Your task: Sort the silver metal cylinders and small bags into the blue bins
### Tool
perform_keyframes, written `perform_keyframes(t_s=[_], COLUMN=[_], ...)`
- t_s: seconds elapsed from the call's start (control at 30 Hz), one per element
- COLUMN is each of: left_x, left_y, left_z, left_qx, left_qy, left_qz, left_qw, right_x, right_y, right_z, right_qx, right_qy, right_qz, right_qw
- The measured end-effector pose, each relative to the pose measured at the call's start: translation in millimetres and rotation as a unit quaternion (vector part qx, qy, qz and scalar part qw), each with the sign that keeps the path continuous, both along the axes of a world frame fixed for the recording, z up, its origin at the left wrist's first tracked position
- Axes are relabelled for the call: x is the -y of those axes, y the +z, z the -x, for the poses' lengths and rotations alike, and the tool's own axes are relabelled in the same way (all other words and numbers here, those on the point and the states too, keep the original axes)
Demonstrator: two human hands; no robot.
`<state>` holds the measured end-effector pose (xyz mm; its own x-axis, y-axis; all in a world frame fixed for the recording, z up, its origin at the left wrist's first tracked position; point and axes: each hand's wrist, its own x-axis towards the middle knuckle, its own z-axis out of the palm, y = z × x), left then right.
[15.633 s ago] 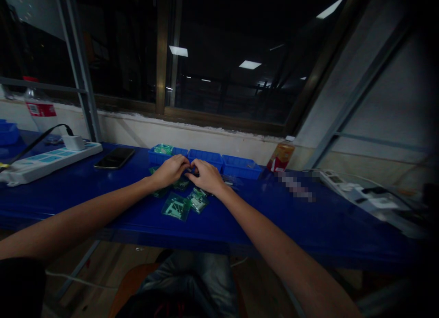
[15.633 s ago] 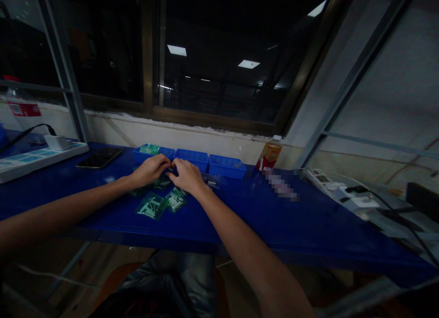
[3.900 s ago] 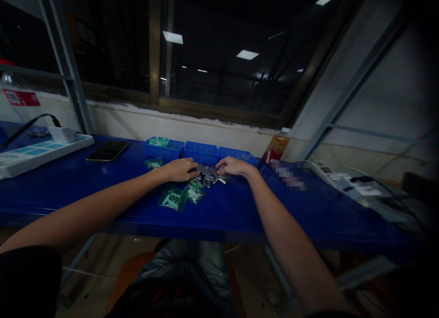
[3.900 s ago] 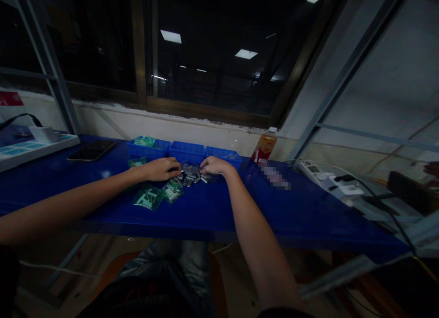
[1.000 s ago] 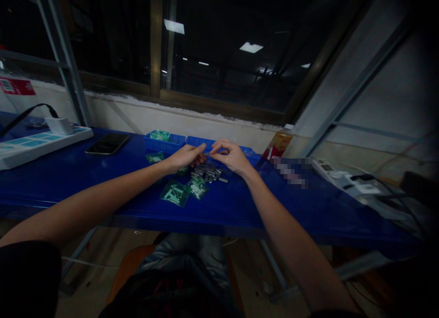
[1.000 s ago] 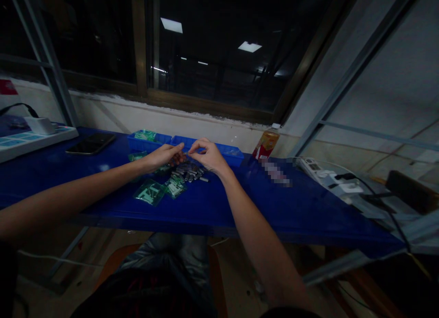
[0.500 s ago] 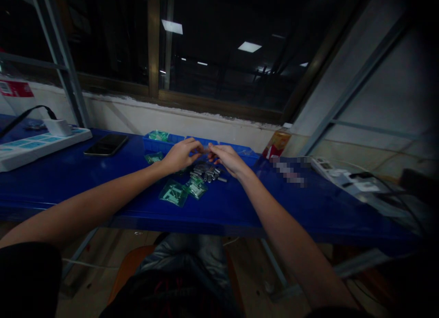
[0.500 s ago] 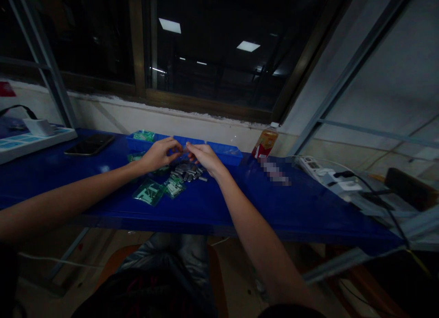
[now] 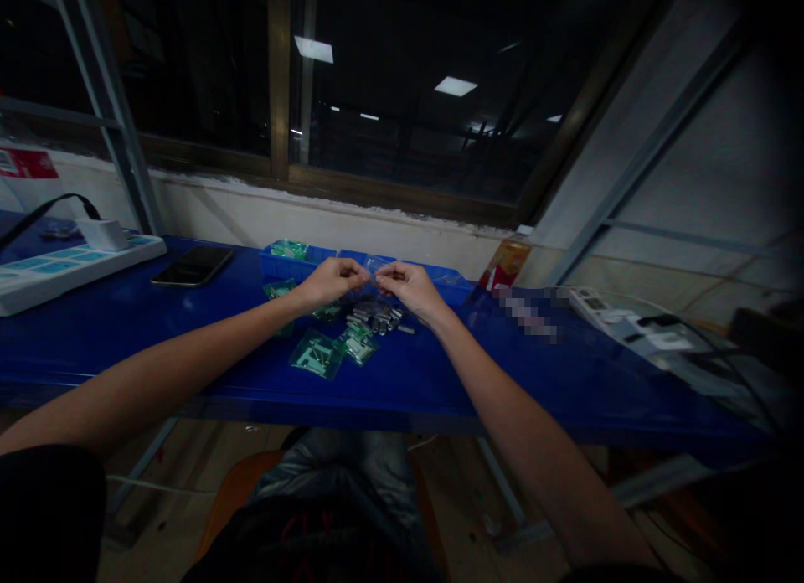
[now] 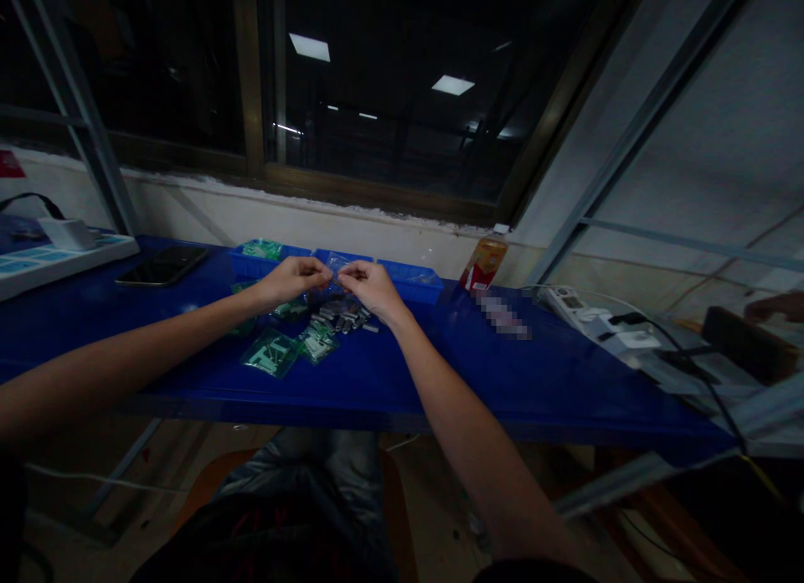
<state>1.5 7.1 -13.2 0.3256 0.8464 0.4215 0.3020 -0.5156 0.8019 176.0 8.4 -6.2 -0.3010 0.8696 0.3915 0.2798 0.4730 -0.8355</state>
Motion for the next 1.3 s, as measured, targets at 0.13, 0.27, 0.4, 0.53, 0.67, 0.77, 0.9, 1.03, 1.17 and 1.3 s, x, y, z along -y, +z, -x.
perform_keyframes(t_s=[0.13, 0.27, 0.4, 0.53, 0.67, 0.77, 0.9, 1.03, 1.17, 1.3], left_x=[1, -4, -12, -16, -16, -14, -14, -16, -17, -11], left_y=[1.5, -1.5, -10.2, -15.5, -12.4, -8.8, -6.1, -4.6, -3.1, -1.8], left_z=[2, 10, 20, 24, 24, 23, 22, 21, 20, 16], left_qx=[-0.039, -0.196, -0.386, -0.455, -0.404, -0.363, -0.311, -0.244, -0.164, -0.127], left_qy=[0.019, 0.078, 0.125, 0.136, 0.168, 0.179, 0.191, 0.202, 0.158, 0.112], left_qz=[-0.057, -0.138, -0.116, -0.061, -0.1, -0.128, -0.145, -0.137, -0.119, -0.157], left_qw=[0.997, 0.968, 0.907, 0.878, 0.894, 0.906, 0.92, 0.939, 0.966, 0.973], right_x=[-1, -13, -37, -52, -43, -33, -27, -28, -22, -12], right_y=[0.6, 2.7, 0.6, -6.1, -7.5, -10.4, -23.1, -27.2, -17.2, -9.6], right_z=[-1, -16, -55, -81, -62, -32, -6, -2, -2, 5], right_qx=[0.049, 0.143, 0.128, 0.2, 0.238, 0.249, 0.302, 0.265, 0.192, 0.075], right_qy=[-0.02, -0.129, -0.332, -0.396, -0.363, -0.26, -0.185, -0.153, -0.135, -0.037], right_qz=[-0.069, -0.147, -0.202, -0.196, -0.195, -0.157, -0.082, -0.091, -0.123, -0.011], right_qw=[0.996, 0.97, 0.913, 0.874, 0.88, 0.92, 0.932, 0.948, 0.964, 0.996])
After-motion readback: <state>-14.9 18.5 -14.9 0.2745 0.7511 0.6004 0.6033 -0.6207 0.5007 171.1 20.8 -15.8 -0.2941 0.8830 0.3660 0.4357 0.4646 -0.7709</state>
